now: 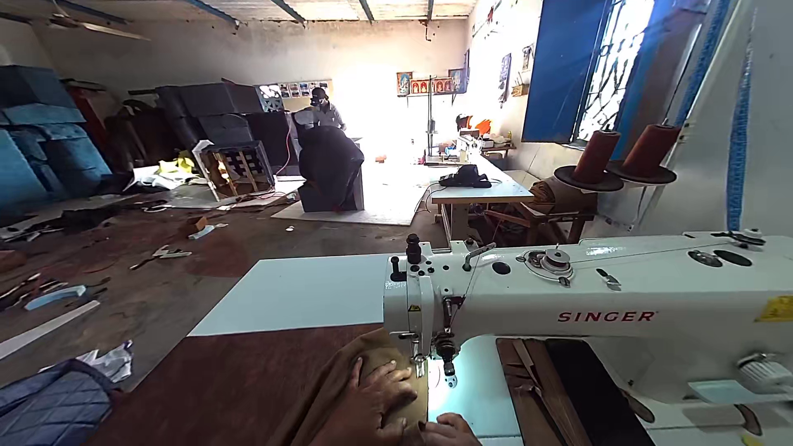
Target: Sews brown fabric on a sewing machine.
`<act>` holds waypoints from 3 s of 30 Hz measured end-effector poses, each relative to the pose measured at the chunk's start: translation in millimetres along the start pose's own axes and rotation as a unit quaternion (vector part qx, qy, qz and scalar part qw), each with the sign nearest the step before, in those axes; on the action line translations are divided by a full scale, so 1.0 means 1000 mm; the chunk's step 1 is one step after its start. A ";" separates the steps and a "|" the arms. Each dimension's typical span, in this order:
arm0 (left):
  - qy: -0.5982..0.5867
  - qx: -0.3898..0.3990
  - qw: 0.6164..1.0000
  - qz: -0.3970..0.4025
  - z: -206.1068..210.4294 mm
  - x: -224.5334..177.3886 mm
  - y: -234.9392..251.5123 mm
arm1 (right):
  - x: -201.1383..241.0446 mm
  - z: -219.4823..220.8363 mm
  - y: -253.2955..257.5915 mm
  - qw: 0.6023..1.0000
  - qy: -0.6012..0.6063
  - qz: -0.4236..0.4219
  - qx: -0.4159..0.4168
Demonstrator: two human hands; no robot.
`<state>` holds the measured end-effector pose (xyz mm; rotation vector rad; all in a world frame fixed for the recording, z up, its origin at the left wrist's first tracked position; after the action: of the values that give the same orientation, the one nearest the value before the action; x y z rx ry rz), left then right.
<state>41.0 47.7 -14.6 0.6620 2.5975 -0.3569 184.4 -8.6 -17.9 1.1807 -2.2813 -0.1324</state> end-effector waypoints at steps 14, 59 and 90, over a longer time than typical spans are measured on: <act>0.077 -0.085 0.993 0.038 -0.005 -0.051 -0.046 | 0.015 0.005 -0.026 0.998 -0.051 -0.046 0.002; 0.016 -0.139 0.955 0.263 0.042 -0.062 -0.080 | 0.041 0.016 -0.065 0.972 -0.192 0.021 -0.133; -0.064 -0.198 0.947 0.243 0.039 -0.018 -0.026 | 0.008 -0.005 -0.012 0.988 -0.096 0.118 -0.002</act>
<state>55.9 5.3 -36.1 1.0470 2.1871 0.2624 191.7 -21.7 -14.3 0.9191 -2.5681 -0.1663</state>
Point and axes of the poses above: each hand's wrist, its own y-axis towards the middle knuckle, its own z-axis out of the palm, x = y × z, the point moved 6 cm from there along y, towards the middle knuckle, and after that the axes turned 1 degree about -z, right-handed, at the moved point
